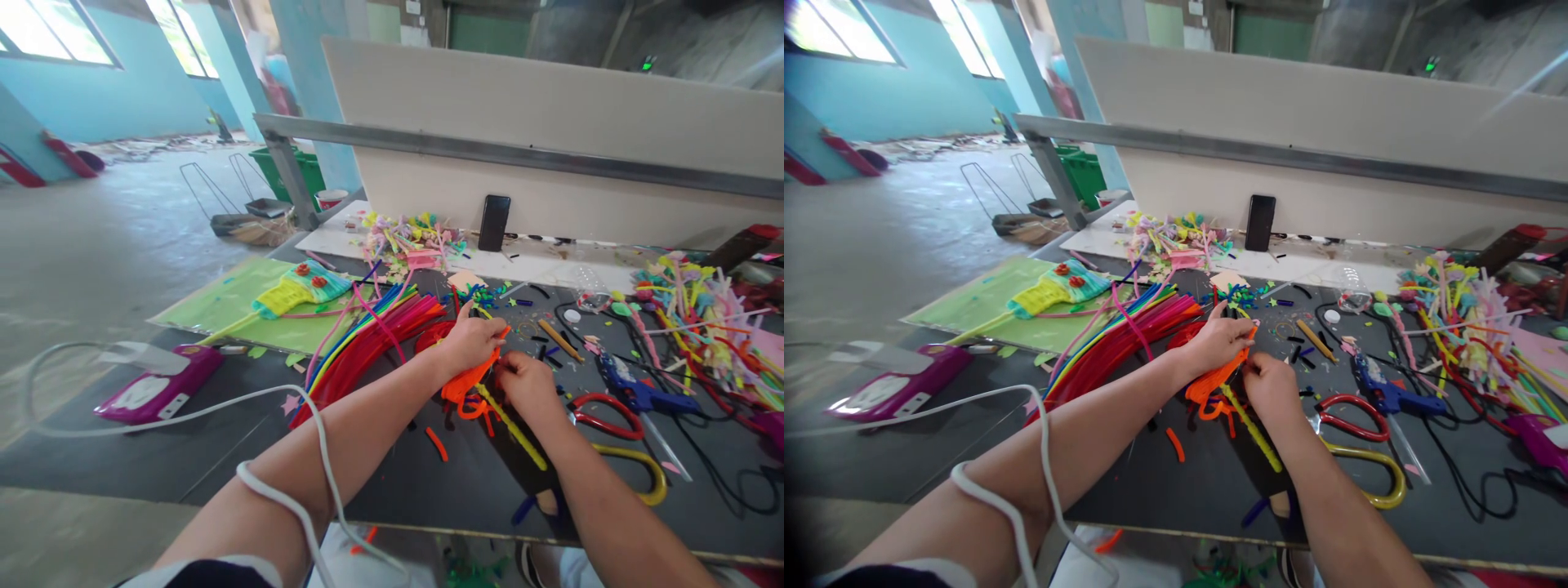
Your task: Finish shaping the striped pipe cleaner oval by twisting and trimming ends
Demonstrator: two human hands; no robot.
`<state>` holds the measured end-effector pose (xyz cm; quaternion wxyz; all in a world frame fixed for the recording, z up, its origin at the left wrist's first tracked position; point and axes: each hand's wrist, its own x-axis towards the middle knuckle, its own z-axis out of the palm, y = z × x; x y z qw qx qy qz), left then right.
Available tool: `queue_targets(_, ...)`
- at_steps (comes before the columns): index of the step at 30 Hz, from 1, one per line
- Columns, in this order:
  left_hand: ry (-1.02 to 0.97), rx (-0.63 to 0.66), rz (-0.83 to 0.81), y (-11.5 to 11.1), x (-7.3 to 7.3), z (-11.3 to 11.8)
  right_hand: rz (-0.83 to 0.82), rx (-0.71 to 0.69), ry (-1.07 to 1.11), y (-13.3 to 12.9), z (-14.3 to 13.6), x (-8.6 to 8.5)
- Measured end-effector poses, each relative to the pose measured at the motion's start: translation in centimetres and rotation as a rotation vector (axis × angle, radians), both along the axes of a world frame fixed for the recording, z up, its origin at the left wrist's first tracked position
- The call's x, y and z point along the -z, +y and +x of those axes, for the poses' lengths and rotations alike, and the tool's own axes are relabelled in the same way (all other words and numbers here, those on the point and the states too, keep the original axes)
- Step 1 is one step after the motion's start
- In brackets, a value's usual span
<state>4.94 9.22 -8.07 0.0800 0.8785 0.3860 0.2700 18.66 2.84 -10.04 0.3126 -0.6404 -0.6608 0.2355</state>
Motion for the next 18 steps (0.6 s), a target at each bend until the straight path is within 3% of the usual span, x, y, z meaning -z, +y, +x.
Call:
queue_targets(4,-0.094,0.073,-0.117,0.3,-0.3,-0.1,-0.206,0.057,0.301,0.2,0.1,-0.2)
queue_targets(9,-0.177,0.153,-0.270,0.2,-0.7,-0.2,-0.327,-0.101,0.730,0.9,0.6,-0.2)
queue_targets(12,-0.287,0.118,-0.299,0.3,-1.4,-0.5,-0.299,-0.079,0.825,1.2,0.8,-0.4)
queue_targets(15,-0.517,0.056,-0.217,0.9,-2.1,-1.0,-0.200,-0.017,0.898,1.3,1.3,-0.9)
queue_targets(18,-0.758,-0.125,-0.091,2.0,-2.7,-1.3,-0.038,0.059,0.975,1.3,2.2,-1.6)
